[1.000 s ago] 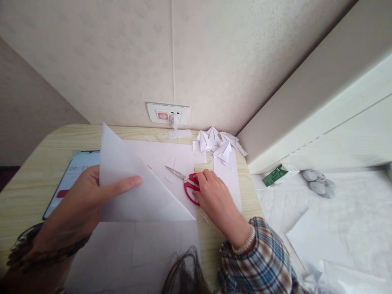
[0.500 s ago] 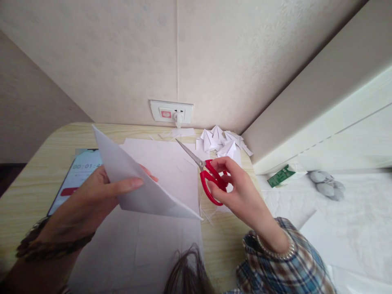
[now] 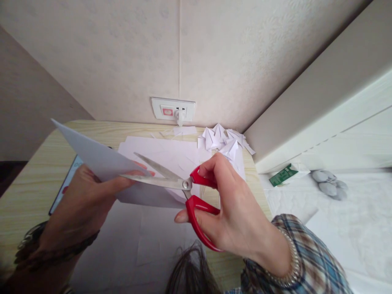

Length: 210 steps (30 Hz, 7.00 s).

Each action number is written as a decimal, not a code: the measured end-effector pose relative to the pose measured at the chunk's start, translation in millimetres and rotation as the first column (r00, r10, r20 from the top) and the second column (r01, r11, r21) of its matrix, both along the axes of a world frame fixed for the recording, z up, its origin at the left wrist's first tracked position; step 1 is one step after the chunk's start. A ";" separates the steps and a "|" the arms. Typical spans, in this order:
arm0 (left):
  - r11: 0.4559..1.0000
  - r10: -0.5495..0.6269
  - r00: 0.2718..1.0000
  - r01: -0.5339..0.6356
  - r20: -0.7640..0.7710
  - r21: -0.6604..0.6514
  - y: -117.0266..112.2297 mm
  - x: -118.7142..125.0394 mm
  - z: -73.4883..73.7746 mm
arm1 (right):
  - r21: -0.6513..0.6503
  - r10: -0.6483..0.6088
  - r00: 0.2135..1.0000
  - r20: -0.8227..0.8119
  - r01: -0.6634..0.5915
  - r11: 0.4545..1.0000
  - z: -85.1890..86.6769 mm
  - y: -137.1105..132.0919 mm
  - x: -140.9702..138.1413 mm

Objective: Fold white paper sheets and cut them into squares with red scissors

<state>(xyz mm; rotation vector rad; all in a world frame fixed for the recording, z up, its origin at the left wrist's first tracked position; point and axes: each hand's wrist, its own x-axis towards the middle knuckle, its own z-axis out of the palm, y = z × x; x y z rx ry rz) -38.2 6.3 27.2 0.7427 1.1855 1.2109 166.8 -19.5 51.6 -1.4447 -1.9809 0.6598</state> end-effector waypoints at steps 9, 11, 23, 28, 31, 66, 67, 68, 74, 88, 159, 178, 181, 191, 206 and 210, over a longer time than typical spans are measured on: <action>0.996 -0.080 0.995 0.076 0.063 0.053 -0.5 1.2 -0.5 | -0.026 0.077 0.979 0.189 -0.073 0.997 -0.8 6.2 -9.5; 0.994 -0.094 0.993 0.090 0.074 0.055 -1.3 1.3 0.3 | -0.021 0.087 0.975 0.206 -0.085 0.996 -0.8 6.4 -11.7; 0.998 -0.056 0.991 0.053 0.125 0.022 -3.3 2.7 -2.5 | 0.063 0.052 0.969 0.243 -0.070 0.996 -1.9 4.5 -14.8; 0.996 -0.089 0.985 0.084 0.147 0.038 -2.3 0.1 -7.7 | 0.059 0.050 0.967 0.250 -0.067 0.996 -1.3 4.7 -14.7; 0.997 -0.080 0.985 0.075 0.151 0.036 -2.6 0.4 -8.2 | 0.051 0.057 0.966 0.253 -0.072 0.996 -1.1 4.9 -14.0; 0.997 -0.070 0.975 0.063 0.210 0.041 -3.4 5.9 -6.9 | 0.016 0.041 0.965 0.261 -0.046 0.999 3.5 3.7 -13.1; 0.997 -0.069 0.975 0.062 0.211 0.041 -3.5 5.9 -6.8 | 0.007 0.042 0.965 0.258 -0.045 0.999 4.0 3.8 -13.4; 0.997 -0.067 0.975 0.059 0.212 0.043 -3.5 5.9 -6.7 | 0.001 0.042 0.966 0.255 -0.044 0.999 4.6 3.8 -13.7; 0.998 -0.046 0.977 0.038 0.207 0.042 -4.4 5.6 -5.1 | 0.046 -0.022 0.981 0.190 0.014 0.999 9.1 3.9 -14.3; 0.990 -0.081 0.973 0.054 0.218 0.130 -3.9 3.7 -7.7 | -0.008 0.031 0.966 0.256 -0.030 1.000 9.2 1.5 -16.4; 0.996 -0.057 0.982 0.045 0.180 0.075 -4.9 4.7 -4.9 | 0.062 0.001 0.951 0.308 -0.021 0.998 14.3 -0.2 -12.2; 0.991 -0.081 0.970 0.054 0.229 0.119 -3.3 4.8 -8.7 | 0.087 -0.001 0.936 0.352 -0.031 0.996 16.7 -0.9 -11.7; 0.991 -0.060 0.972 0.032 0.225 0.129 -3.3 5.1 -7.7 | 0.102 -0.022 0.941 0.337 -0.014 0.995 17.8 0.0 -10.3; 0.974 -0.088 0.979 0.046 0.184 0.220 -2.7 4.6 -9.1 | 0.095 -0.023 0.947 0.320 -0.008 0.995 22.0 -1.9 -12.7; 0.976 -0.073 0.979 0.031 0.192 0.213 -3.5 2.8 -11.6 | 0.056 0.038 0.942 0.333 -0.060 0.997 21.2 -0.4 -16.0; 0.978 -0.065 0.975 0.020 0.211 0.209 -3.7 2.5 -11.1 | 0.058 0.042 0.938 0.345 -0.066 0.996 22.3 0.1 -15.2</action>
